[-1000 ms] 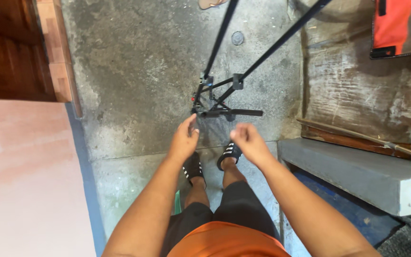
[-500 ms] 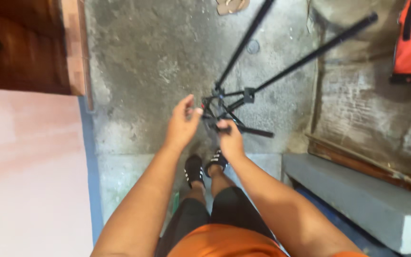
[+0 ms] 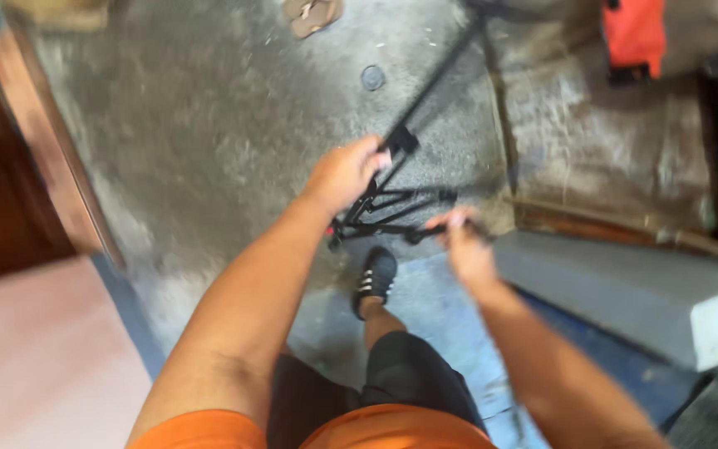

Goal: The person assembles a portable camping chair by unfolding the fabric, inserting metal poles into sleeves, and attaching the fabric to the frame. They then place a red dustpan on the chair seat and continue adjusting the frame and fabric.

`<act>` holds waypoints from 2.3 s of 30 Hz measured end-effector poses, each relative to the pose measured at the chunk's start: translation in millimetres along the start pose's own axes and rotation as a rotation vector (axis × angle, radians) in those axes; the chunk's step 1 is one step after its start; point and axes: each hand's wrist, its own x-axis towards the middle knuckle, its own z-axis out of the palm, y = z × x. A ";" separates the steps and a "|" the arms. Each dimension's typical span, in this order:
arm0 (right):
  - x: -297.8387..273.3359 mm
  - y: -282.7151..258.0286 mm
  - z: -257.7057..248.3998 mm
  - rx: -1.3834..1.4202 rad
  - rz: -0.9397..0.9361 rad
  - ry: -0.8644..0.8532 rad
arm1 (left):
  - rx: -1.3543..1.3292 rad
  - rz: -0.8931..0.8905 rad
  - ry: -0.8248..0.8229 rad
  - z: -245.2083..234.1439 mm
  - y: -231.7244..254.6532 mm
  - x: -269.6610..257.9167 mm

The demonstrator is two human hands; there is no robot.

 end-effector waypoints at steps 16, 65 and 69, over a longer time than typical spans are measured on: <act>133.1 -277.8 -45.1 0.119 0.216 0.077 | -0.410 -0.079 0.285 -183.9 106.5 94.2; -68.0 -102.4 122.6 -0.105 -0.175 -0.262 | -0.389 -0.216 0.476 -128.8 -141.8 38.0; -69.1 -109.9 145.1 -0.192 -0.252 -0.278 | -0.471 -0.179 0.490 -137.8 -161.3 43.5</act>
